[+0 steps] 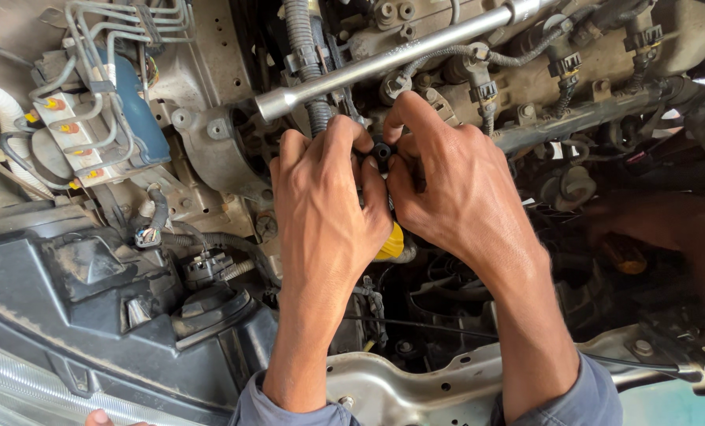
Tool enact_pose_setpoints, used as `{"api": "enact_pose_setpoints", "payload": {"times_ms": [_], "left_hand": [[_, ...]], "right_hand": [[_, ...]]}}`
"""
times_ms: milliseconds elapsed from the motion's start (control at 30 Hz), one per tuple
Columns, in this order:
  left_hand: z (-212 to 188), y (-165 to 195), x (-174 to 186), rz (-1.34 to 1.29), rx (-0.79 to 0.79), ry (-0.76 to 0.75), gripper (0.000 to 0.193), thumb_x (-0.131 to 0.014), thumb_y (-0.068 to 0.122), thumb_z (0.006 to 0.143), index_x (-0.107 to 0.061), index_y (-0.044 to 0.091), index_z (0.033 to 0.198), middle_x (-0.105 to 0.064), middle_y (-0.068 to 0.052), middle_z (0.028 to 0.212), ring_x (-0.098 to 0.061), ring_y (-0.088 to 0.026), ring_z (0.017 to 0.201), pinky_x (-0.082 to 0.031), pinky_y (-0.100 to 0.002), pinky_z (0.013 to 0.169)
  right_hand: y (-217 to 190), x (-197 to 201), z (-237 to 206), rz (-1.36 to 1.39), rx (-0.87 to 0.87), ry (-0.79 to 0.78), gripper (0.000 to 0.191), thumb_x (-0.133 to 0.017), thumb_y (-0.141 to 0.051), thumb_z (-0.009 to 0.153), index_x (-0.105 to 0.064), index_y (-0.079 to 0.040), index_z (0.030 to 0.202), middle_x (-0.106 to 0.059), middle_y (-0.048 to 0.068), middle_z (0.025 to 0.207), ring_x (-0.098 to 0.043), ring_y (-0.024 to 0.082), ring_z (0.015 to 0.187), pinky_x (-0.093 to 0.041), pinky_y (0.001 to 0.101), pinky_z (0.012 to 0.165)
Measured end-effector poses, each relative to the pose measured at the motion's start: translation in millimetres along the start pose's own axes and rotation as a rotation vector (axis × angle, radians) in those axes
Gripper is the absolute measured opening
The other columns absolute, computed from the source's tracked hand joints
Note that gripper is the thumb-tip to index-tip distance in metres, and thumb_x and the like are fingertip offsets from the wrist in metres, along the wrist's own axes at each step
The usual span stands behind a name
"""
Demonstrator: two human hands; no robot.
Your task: The person works on a car engine with the hood open, using a ratchet and screwdriver to loosen and remove bolts and connectors from the engine block. Another person assists by holding parts and handing tools.
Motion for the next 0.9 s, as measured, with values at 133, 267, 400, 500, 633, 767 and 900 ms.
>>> {"api": "enact_pose_setpoints", "payload": {"times_ms": [133, 267, 400, 500, 633, 767, 900], "left_hand": [[0.3, -0.9, 0.3, 0.001, 0.002, 0.001, 0.015, -0.066, 0.003, 0.089, -0.056, 0.005, 0.101, -0.072, -0.008, 0.089, -0.054, -0.030, 0.085, -0.044, -0.048, 0.086], [0.3, -0.8, -1.0, -0.007, 0.013, -0.008, 0.015, -0.066, 0.003, 0.089, -0.057, 0.005, 0.101, -0.071, -0.008, 0.085, -0.054, -0.030, 0.083, -0.044, -0.048, 0.086], [0.2, -0.8, 0.0, -0.019, -0.012, 0.010, 0.014, -0.065, 0.001, 0.090, -0.057, 0.004, 0.101, -0.071, -0.009, 0.088, -0.053, -0.030, 0.083, -0.045, -0.047, 0.085], [0.9, -0.4, 1.2, -0.020, -0.014, 0.017, 0.014, -0.065, 0.001, 0.089, -0.057, 0.004, 0.100, -0.071, -0.009, 0.088, -0.053, -0.031, 0.083, -0.045, -0.047, 0.085], [2.2, 0.3, 1.7, -0.033, -0.023, 0.029, 0.014, -0.065, 0.001, 0.089, -0.056, 0.004, 0.100, -0.071, -0.010, 0.092, -0.054, -0.032, 0.084, -0.044, -0.047, 0.084], [2.1, -0.2, 2.3, -0.050, -0.016, 0.024, 0.014, -0.064, 0.000, 0.089, -0.057, 0.004, 0.100, -0.071, -0.010, 0.093, -0.054, -0.032, 0.084, -0.044, -0.047, 0.084], [1.8, 0.2, 2.7, -0.021, -0.028, 0.023, 0.014, -0.064, -0.001, 0.087, -0.056, 0.003, 0.099, -0.072, -0.011, 0.092, -0.054, -0.033, 0.082, -0.043, -0.047, 0.083]], "right_hand": [[-0.5, 0.9, 0.9, 0.010, 0.005, 0.002, 0.024, -0.065, -0.005, 0.083, -0.058, -0.004, 0.106, -0.057, 0.015, 0.053, -0.061, 0.037, 0.050, -0.044, 0.0468, 0.052], [0.2, 0.0, 0.8, 0.015, -0.005, -0.003, 0.025, -0.064, -0.004, 0.083, -0.057, -0.004, 0.107, -0.057, 0.014, 0.052, -0.061, 0.037, 0.049, -0.044, 0.0469, 0.051], [0.6, 0.2, 1.3, 0.010, 0.018, 0.003, 0.024, -0.064, -0.004, 0.084, -0.056, -0.003, 0.107, -0.056, 0.015, 0.052, -0.060, 0.037, 0.049, -0.044, 0.0468, 0.050], [-0.3, 0.1, 2.1, 0.003, 0.006, -0.008, 0.024, -0.064, -0.005, 0.085, -0.056, -0.003, 0.107, -0.055, 0.015, 0.050, -0.059, 0.037, 0.046, -0.043, 0.0470, 0.049], [-0.5, -0.4, 1.7, -0.002, 0.001, -0.014, 0.024, -0.064, -0.004, 0.085, -0.057, -0.003, 0.108, -0.053, 0.015, 0.049, -0.057, 0.036, 0.044, -0.042, 0.0465, 0.047], [3.1, -1.8, 1.3, -0.004, 0.020, -0.009, 0.025, -0.064, -0.004, 0.084, -0.057, -0.003, 0.109, -0.051, 0.015, 0.047, -0.055, 0.035, 0.043, -0.042, 0.0454, 0.047], [7.8, -0.2, 4.8, -0.009, 0.019, -0.057, 0.021, -0.062, -0.005, 0.087, -0.058, -0.004, 0.108, -0.056, 0.010, 0.049, -0.055, 0.029, 0.038, -0.041, 0.0429, 0.042]]}}
Point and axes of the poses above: each hand's wrist, its own z-axis towards the middle knuckle, its own x-axis out of the back of the hand, y = z × x, the point moved 1 cm from there along z, towards the middle knuckle
